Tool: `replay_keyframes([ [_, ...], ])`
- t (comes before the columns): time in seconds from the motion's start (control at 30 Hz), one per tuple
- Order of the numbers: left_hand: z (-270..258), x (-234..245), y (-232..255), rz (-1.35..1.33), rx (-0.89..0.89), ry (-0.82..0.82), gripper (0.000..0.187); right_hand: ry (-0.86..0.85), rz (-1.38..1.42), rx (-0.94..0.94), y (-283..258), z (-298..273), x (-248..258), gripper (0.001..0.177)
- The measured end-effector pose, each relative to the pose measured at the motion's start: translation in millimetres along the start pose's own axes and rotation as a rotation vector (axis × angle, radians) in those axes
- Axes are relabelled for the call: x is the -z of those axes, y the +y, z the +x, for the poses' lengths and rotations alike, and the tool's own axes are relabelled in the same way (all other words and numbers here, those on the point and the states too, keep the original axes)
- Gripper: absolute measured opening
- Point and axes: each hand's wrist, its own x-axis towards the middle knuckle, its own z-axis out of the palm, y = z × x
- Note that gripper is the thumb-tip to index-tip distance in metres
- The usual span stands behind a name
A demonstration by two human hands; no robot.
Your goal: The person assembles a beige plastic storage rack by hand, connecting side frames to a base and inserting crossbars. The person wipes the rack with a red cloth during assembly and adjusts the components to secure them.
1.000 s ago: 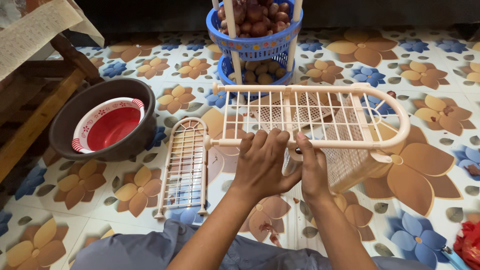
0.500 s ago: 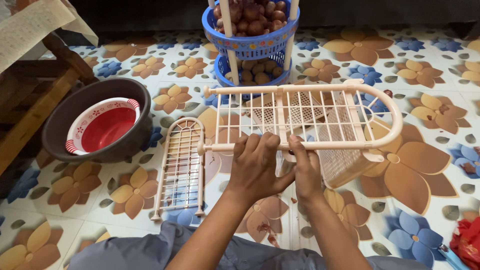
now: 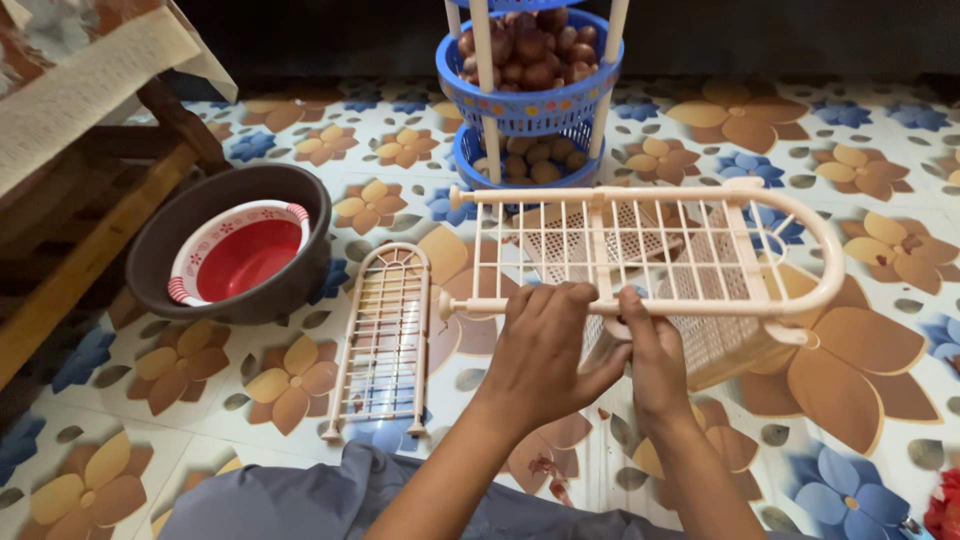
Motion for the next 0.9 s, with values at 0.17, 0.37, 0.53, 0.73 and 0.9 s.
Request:
replay_keyframes([
  [0.17, 6, 27, 11, -0.058, 0.123, 0.133, 0.038, -0.029, -0.183, -0.098, -10, -17, 6, 0.055],
  [0.37, 38, 31, 10, 0.243, 0.177, 0.171, 0.032, -0.117, -0.420, -0.323, -49, -49, 21, 0.065],
  [0.53, 59, 13, -17, 0.406, 0.313, -0.103, 0.031, -0.073, -0.939, -0.244, -100, -76, 36, 0.064],
  [0.73, 50, 1, -32, 0.271, 0.470, -0.291, 0.024, 0.297, -1.233, 0.156, -164, -76, 6, 0.037],
  [0.9, 42, 15, -36, 0.121, 0.436, -0.203, 0.029, 0.059, -1.287, 0.754, -154, -16, -36, 0.031],
])
